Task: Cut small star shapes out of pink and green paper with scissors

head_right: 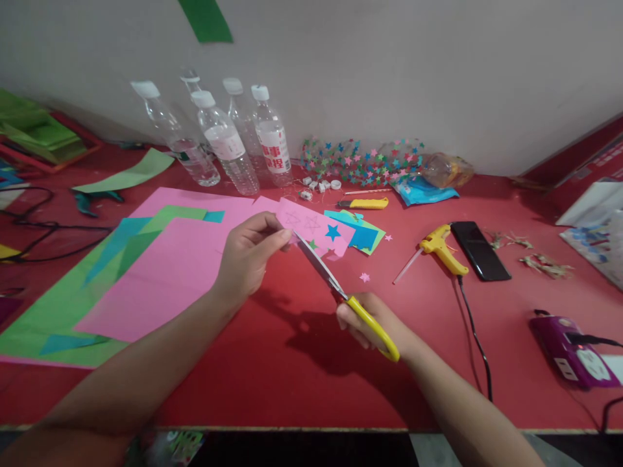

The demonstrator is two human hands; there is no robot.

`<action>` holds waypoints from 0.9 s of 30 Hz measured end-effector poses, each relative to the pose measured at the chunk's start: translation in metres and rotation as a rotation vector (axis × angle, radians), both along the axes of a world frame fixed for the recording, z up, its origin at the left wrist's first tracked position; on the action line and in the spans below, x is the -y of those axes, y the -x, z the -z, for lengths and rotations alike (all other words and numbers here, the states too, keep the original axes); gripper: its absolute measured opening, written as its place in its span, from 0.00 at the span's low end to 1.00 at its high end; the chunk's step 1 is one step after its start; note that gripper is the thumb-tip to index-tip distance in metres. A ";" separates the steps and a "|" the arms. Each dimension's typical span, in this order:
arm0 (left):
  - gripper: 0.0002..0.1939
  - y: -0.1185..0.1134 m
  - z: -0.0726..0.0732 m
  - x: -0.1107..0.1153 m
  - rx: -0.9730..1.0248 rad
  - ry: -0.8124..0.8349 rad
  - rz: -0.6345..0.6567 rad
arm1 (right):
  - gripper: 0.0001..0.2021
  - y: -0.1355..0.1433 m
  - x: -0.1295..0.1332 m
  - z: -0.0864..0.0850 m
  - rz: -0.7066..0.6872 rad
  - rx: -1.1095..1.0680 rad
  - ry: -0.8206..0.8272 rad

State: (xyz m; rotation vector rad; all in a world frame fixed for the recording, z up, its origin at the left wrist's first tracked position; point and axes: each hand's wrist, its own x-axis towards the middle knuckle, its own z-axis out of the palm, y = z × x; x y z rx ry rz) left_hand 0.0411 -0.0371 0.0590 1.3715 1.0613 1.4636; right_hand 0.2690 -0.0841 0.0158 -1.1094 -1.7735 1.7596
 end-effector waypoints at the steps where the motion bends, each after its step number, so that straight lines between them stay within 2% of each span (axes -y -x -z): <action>1: 0.07 0.001 -0.001 0.000 -0.005 0.001 0.007 | 0.30 0.000 0.000 -0.001 0.009 0.007 0.011; 6: 0.07 0.004 -0.008 0.000 -0.071 -0.002 0.028 | 0.30 -0.001 -0.001 -0.005 0.008 0.037 -0.006; 13: 0.07 0.005 -0.009 -0.001 -0.094 -0.004 0.030 | 0.28 -0.002 -0.001 0.001 0.002 0.021 -0.029; 21: 0.07 -0.001 0.001 -0.002 0.011 0.027 -0.016 | 0.30 0.006 0.001 0.005 0.021 0.004 -0.003; 27: 0.07 -0.009 0.009 0.001 0.207 0.070 -0.007 | 0.29 0.012 0.008 0.009 0.059 0.010 0.054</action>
